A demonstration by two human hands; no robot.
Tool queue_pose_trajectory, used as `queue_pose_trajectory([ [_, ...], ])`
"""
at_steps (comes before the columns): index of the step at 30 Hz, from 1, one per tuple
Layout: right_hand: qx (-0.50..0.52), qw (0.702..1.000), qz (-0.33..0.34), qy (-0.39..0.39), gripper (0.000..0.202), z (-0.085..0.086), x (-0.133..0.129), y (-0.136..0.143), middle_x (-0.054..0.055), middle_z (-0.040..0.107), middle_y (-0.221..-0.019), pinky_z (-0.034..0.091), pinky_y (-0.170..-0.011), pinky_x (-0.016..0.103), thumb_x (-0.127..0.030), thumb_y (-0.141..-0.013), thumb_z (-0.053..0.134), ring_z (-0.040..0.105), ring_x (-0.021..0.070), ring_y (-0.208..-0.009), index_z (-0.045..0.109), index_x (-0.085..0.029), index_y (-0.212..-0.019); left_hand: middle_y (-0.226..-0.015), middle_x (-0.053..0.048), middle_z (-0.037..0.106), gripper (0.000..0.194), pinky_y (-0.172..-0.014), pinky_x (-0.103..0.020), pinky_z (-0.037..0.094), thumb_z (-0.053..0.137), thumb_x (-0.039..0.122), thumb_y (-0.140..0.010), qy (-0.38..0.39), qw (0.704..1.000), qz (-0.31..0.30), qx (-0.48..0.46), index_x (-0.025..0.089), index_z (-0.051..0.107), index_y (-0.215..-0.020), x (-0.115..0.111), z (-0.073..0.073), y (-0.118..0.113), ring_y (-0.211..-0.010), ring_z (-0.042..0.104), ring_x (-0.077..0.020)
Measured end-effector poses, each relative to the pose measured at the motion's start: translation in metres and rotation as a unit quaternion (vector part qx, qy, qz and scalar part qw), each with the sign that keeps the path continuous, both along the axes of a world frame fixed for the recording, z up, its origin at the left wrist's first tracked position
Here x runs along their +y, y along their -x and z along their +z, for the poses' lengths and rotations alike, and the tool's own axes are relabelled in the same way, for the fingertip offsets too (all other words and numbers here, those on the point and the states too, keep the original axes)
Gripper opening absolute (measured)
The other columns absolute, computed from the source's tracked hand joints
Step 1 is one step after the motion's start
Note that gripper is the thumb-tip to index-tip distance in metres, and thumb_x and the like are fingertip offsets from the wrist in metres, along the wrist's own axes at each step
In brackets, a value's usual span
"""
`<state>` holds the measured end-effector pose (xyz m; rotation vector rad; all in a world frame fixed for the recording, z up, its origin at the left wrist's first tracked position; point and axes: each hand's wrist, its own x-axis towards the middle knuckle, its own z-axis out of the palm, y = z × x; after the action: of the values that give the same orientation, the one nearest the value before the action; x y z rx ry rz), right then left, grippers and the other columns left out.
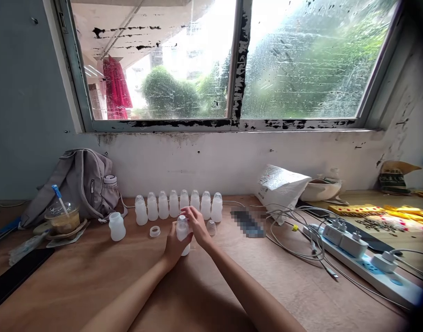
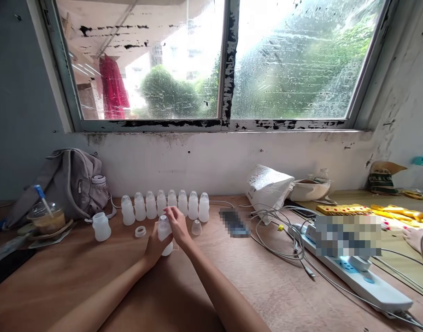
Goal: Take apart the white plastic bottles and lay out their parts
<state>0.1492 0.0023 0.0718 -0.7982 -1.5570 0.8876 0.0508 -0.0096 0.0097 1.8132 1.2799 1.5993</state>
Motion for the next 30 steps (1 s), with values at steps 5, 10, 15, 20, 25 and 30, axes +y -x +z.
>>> queue_pose_trajectory([
  [5, -0.124, 0.990, 0.025, -0.068, 0.022, 0.009, -0.013, 0.004, 0.000, 0.060, -0.076, 0.041, -0.065, 0.024, -0.039, -0.073, 0.055, 0.055, 0.0142, -0.072, 0.056, -0.019, -0.082, -0.092, -0.006, 0.059, 0.042, -0.071, -0.032, 0.046, 0.061, 0.025, -0.064, 0.068, 0.995, -0.044, -0.062, 0.015, 0.044, -0.102, -0.001, 0.001, -0.003, -0.085, 0.056, -0.0214],
  [10, -0.102, 0.994, -0.003, -0.048, 0.012, 0.001, -0.008, 0.009, -0.003, 0.054, -0.063, 0.039, -0.055, 0.021, -0.031, -0.072, 0.054, 0.050, 0.0109, -0.058, 0.052, -0.018, -0.073, -0.090, -0.005, 0.060, 0.036, -0.069, -0.029, 0.045, 0.060, 0.023, -0.064, 0.087, 0.988, -0.098, -0.080, 0.014, 0.051, -0.097, -0.003, 0.003, -0.001, -0.084, 0.056, -0.0214],
  [15, -0.071, 0.997, -0.004, -0.041, 0.011, 0.003, -0.007, 0.010, -0.004, 0.049, -0.060, 0.036, -0.052, 0.020, -0.028, -0.072, 0.052, 0.045, 0.0097, -0.055, 0.050, -0.018, -0.070, -0.094, -0.005, 0.060, 0.041, -0.071, -0.029, 0.044, 0.061, 0.021, -0.063, 0.088, 0.988, -0.096, -0.082, 0.016, 0.050, -0.103, -0.005, 0.006, -0.003, -0.085, 0.055, -0.0203],
  [20, -0.065, 0.997, 0.008, -0.037, 0.012, 0.007, -0.009, 0.008, -0.003, 0.050, -0.062, 0.037, -0.053, 0.020, -0.029, -0.073, 0.051, 0.045, 0.0100, -0.057, 0.050, -0.017, -0.071, -0.096, -0.005, 0.059, 0.043, -0.071, -0.028, 0.045, 0.057, 0.015, -0.065, 0.088, 0.984, -0.117, -0.105, 0.016, 0.048, -0.107, -0.007, 0.007, -0.004, -0.086, 0.055, -0.0196],
  [25, -0.076, 0.996, 0.007, -0.045, 0.013, 0.006, -0.006, 0.008, -0.003, 0.049, -0.060, 0.036, -0.052, 0.020, -0.029, -0.073, 0.052, 0.044, 0.0092, -0.055, 0.051, -0.017, -0.071, -0.100, -0.005, 0.058, 0.045, -0.073, -0.029, 0.044, 0.054, 0.012, -0.065, 0.093, 0.981, -0.125, -0.115, 0.017, 0.047, -0.109, -0.008, 0.009, -0.005, -0.090, 0.054, -0.0203],
  [30, -0.089, 0.994, -0.001, -0.061, 0.015, 0.008, -0.007, 0.007, -0.004, 0.047, -0.058, 0.035, -0.050, 0.019, -0.032, -0.075, 0.051, 0.042, 0.0089, -0.053, 0.050, -0.017, -0.072, -0.097, -0.005, 0.059, 0.044, -0.076, -0.031, 0.044, 0.054, 0.012, -0.064, 0.087, 0.981, -0.127, -0.117, 0.017, 0.049, -0.107, -0.010, 0.015, -0.006, -0.090, 0.054, -0.0213],
])
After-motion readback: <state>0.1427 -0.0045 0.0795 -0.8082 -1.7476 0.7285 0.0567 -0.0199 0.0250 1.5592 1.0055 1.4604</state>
